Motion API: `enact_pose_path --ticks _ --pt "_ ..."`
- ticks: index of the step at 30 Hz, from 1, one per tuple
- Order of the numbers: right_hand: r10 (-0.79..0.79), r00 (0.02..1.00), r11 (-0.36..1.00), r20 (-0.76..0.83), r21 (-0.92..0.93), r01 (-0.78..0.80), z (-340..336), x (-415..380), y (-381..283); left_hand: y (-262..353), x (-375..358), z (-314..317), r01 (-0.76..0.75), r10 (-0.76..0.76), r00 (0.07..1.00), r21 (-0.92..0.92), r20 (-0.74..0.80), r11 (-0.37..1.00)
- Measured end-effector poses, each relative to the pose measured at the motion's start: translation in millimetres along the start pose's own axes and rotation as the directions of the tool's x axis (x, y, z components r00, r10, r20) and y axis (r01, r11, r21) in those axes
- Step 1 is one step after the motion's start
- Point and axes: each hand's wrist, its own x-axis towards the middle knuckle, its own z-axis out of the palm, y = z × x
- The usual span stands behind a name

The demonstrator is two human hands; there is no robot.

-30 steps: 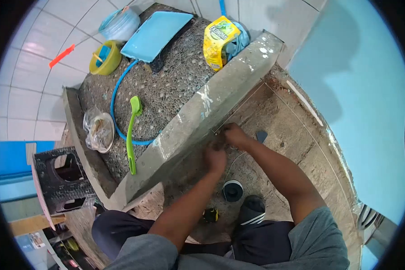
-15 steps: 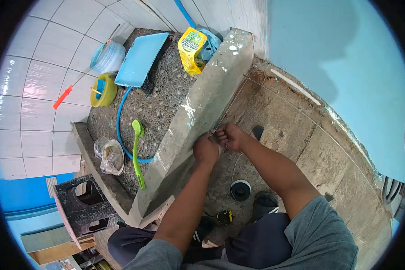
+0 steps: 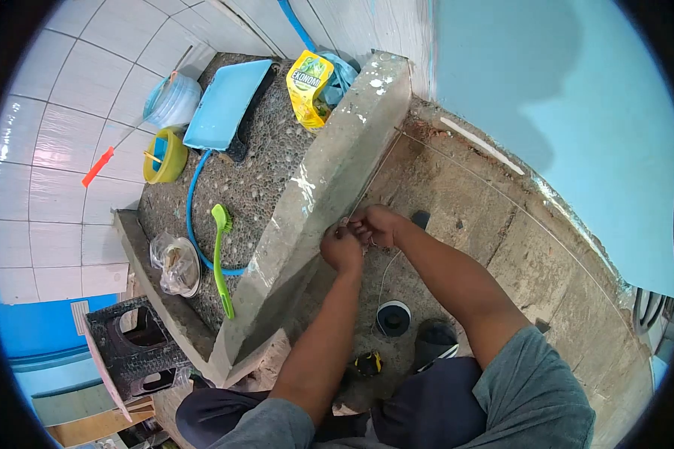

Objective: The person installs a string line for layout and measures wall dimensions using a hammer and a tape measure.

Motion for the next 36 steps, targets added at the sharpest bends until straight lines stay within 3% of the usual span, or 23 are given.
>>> enact_pose_path --ticks 2,3,5,8,11,13,16,18,19,22,25,28,29,31,34,36 --pt "-0.102 0.992 0.972 -0.072 -0.218 0.084 4.1 3.2 4.0 -31.7 6.2 9.1 -0.020 -0.002 0.994 -0.195 -0.110 0.981" --pt "-0.187 0.978 0.918 -0.088 -0.369 0.142 11.1 -1.8 6.8 -50.2 10.1 11.5 0.059 -0.084 0.994 -0.309 -0.068 0.949" --pt "-0.336 0.937 0.794 -0.097 -0.564 0.226 21.6 -7.9 10.6 -74.9 21.6 11.6 0.210 -0.225 0.974 -0.522 0.035 0.826" --pt "-0.467 0.877 0.688 -0.118 -0.671 0.276 33.0 -15.2 17.6 -54.8 14.2 -12.9 0.511 -0.347 0.859 -0.657 0.375 0.554" --pt "-0.435 0.890 0.717 -0.135 -0.650 0.252 32.4 -18.6 20.6 -52.2 11.8 -32.8 0.640 -0.388 0.757 -0.716 0.526 0.278" --pt "-0.336 0.936 0.806 -0.105 -0.546 0.228 23.9 -12.4 17.6 -55.3 5.5 -35.5 0.660 -0.378 0.736 -0.719 0.562 0.216" --pt "-0.140 0.972 0.917 -0.189 -0.394 0.055 24.3 -16.1 12.2 -58.6 -6.2 -35.4 0.683 -0.342 0.709 -0.720 0.616 0.119" --pt "-0.198 0.975 0.818 -0.101 -0.565 0.108 25.7 -17.5 8.5 -60.4 -8.8 -34.7 0.702 -0.287 0.694 -0.709 0.660 0.066" --pt "-0.220 0.974 0.756 -0.054 -0.640 0.135 26.5 -18.3 7.8 -62.2 -9.6 -34.7 0.715 -0.250 0.684 -0.697 0.685 0.048" --pt "-0.128 0.979 0.617 -0.161 -0.785 -0.049 40.5 -32.3 -1.6 -63.5 -7.2 -34.8 0.732 -0.232 0.675 -0.676 0.701 0.088" --pt "-0.076 0.982 0.885 -0.172 -0.465 -0.013 46.6 -36.4 5.8 -59.5 -1.7 -36.6 0.737 -0.251 0.673 -0.659 0.696 0.150" --pt "0.030 0.984 0.976 -0.175 -0.206 -0.067 55.8 -51.7 -2.6 -59.8 -4.5 -36.2 0.731 -0.242 0.682 -0.661 0.690 0.172" --pt "-0.015 0.985 0.943 -0.173 -0.329 -0.043 51.3 -47.1 -1.3 -60.6 -6.8 -35.1 0.727 -0.236 0.686 -0.664 0.689 0.174" --pt "-0.105 0.983 0.829 -0.150 -0.559 0.003 43.7 -36.8 0.3 -64.9 -6.9 -32.4 0.724 -0.278 0.686 -0.668 0.672 0.171" --pt "-0.336 0.930 0.638 -0.148 -0.762 0.109 40.0 -29.4 8.8 -67.6 -3.0 -28.0 0.692 -0.379 0.710 -0.688 0.594 0.218" --pt "-0.578 0.809 0.205 0.108 -0.940 0.272 33.3 -25.3 7.1 -72.4 -1.0 -23.8 0.655 -0.423 0.748 -0.673 0.511 0.344"
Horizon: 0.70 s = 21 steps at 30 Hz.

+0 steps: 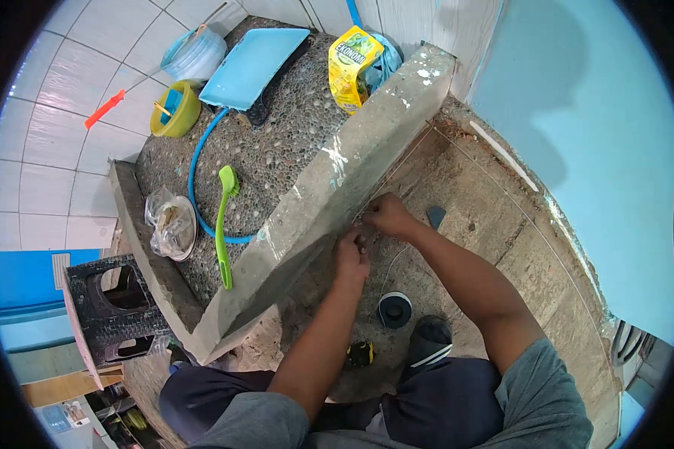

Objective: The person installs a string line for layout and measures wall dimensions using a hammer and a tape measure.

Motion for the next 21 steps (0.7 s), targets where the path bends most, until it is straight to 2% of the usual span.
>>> enact_pose_path --ticks 1,2,5,7,10,14,18,21 --pt "-0.186 0.982 0.968 -0.040 -0.178 0.177 -0.3 2.5 4.3 -2.0 4.5 -1.0 -0.049 0.051 0.999 0.095 -0.019 0.994" --pt "-0.182 0.981 0.966 -0.068 -0.196 0.166 2.4 2.6 8.0 -3.4 8.8 -2.3 -0.094 0.103 0.994 0.193 -0.034 0.977" --pt "-0.174 0.975 0.966 -0.139 -0.214 0.142 5.2 -1.7 6.4 -1.1 21.0 -3.2 -0.105 0.119 0.993 0.325 -0.021 0.940" --pt "-0.169 0.973 0.975 -0.159 -0.172 0.141 7.2 -4.9 6.3 -0.7 27.7 -3.2 -0.101 0.110 0.994 0.250 -0.022 0.963" --pt "-0.199 0.957 0.965 -0.210 -0.214 0.153 12.0 -6.3 5.4 3.5 26.9 2.8 -0.072 0.077 0.996 0.107 -0.037 0.992" --pt "-0.155 0.972 0.982 -0.177 -0.133 0.132 9.4 -5.9 6.1 2.3 32.6 1.0 -0.011 0.009 0.999 -0.069 -0.035 0.998" --pt "-0.115 0.984 0.992 -0.134 -0.060 0.108 1.7 -10.2 1.1 5.6 33.1 -1.7 -0.037 0.037 0.999 0.002 0.023 0.999" --pt "0.005 0.998 0.999 -0.064 0.053 -0.001 -4.1 -11.1 3.2 4.1 45.7 -7.6 -0.042 0.041 0.997 0.023 0.068 0.999"
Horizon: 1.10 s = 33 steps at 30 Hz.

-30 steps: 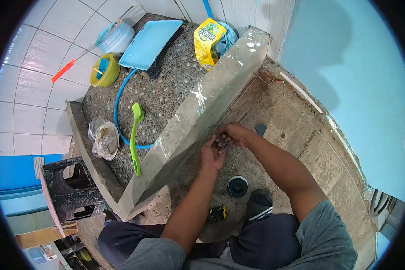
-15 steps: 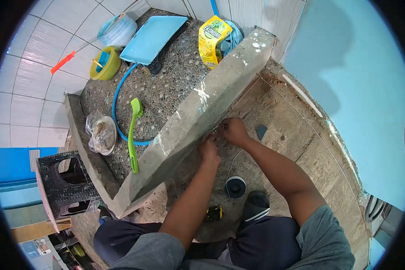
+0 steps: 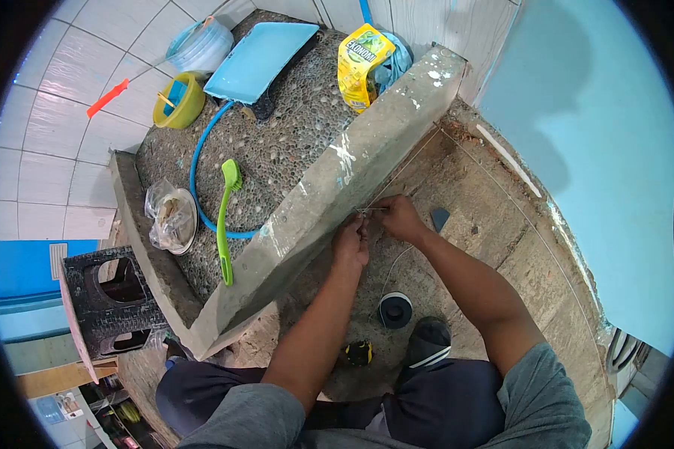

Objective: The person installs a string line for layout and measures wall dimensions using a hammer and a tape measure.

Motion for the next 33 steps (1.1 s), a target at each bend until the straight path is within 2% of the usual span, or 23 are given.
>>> enact_pose_path --ticks 1,4,10,13,17,20,26,29,32,33 --pt "0.049 0.998 0.998 0.027 0.041 -0.050 -2.9 -0.6 0.8 -0.3 1.8 -0.7 0.001 -0.001 1.000 -0.005 0.000 1.000" --pt "-0.001 1.000 0.999 -0.015 0.055 0.002 -17.2 -9.3 -1.3 1.9 2.1 -1.6 0.036 -0.036 0.999 -0.009 -0.011 0.999" --pt "0.102 0.995 0.994 0.005 -0.038 -0.102 -32.2 -32.1 1.3 3.1 -3.8 1.9 0.027 -0.029 0.999 -0.051 -0.025 0.998" --pt "0.065 0.997 0.985 -0.029 0.163 -0.059 -16.7 -50.7 13.5 -0.6 0.4 -0.5 0.018 -0.020 0.999 -0.071 -0.026 0.997" --pt "0.009 1.000 0.998 -0.028 0.063 -0.007 -9.9 -55.0 20.6 1.3 -6.9 7.4 0.037 -0.043 0.997 -0.107 -0.058 0.994" --pt "-0.013 1.000 0.997 0.003 -0.073 0.013 -20.2 -56.2 5.8 5.5 -17.1 15.0 0.121 -0.124 0.992 -0.257 0.003 0.959" --pt "-0.054 0.998 0.993 -0.015 -0.104 0.052 -28.6 -55.0 -7.3 -5.0 6.9 0.0 -0.012 0.012 1.000 0.009 0.009 1.000" --pt "-0.071 0.997 0.989 -0.027 -0.134 0.067 -31.8 -49.4 -15.9 -7.2 3.6 1.3 -0.022 0.023 1.000 0.057 -0.020 0.998" --pt "-0.066 0.996 0.991 -0.056 -0.122 0.058 -32.0 -43.2 -25.3 -9.4 0.2 -6.2 0.020 -0.024 0.996 0.051 0.084 0.999" --pt "-0.065 0.996 0.991 -0.062 -0.120 0.057 -31.7 -41.6 -22.6 -3.6 -5.0 -3.5 0.019 -0.024 0.999 0.118 0.040 0.993"
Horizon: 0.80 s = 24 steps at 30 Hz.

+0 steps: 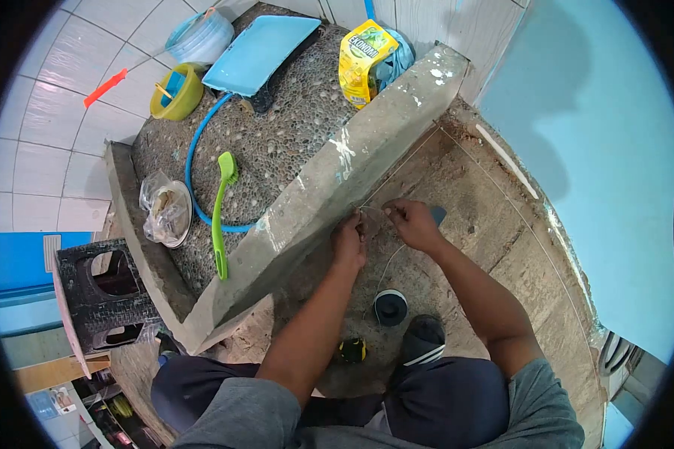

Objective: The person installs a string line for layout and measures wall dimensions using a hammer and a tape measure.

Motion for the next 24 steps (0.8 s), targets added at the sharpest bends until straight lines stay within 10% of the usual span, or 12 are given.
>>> enact_pose_path --ticks 2,8,24 --pt "0.033 0.999 0.999 0.007 -0.013 -0.033 -1.4 3.5 7.4 12.1 -7.0 8.0 0.015 -0.005 0.997 0.131 -0.080 0.991" --pt "0.042 0.999 0.999 0.001 0.007 -0.042 -3.9 -2.4 24.1 15.5 0.1 14.8 0.104 -0.102 0.995 -0.270 0.023 0.957" --pt "-0.145 0.988 0.918 0.062 -0.363 0.157 0.2 -26.3 22.6 -0.6 6.8 -5.1 -0.076 0.077 0.988 -0.011 0.135 0.997"
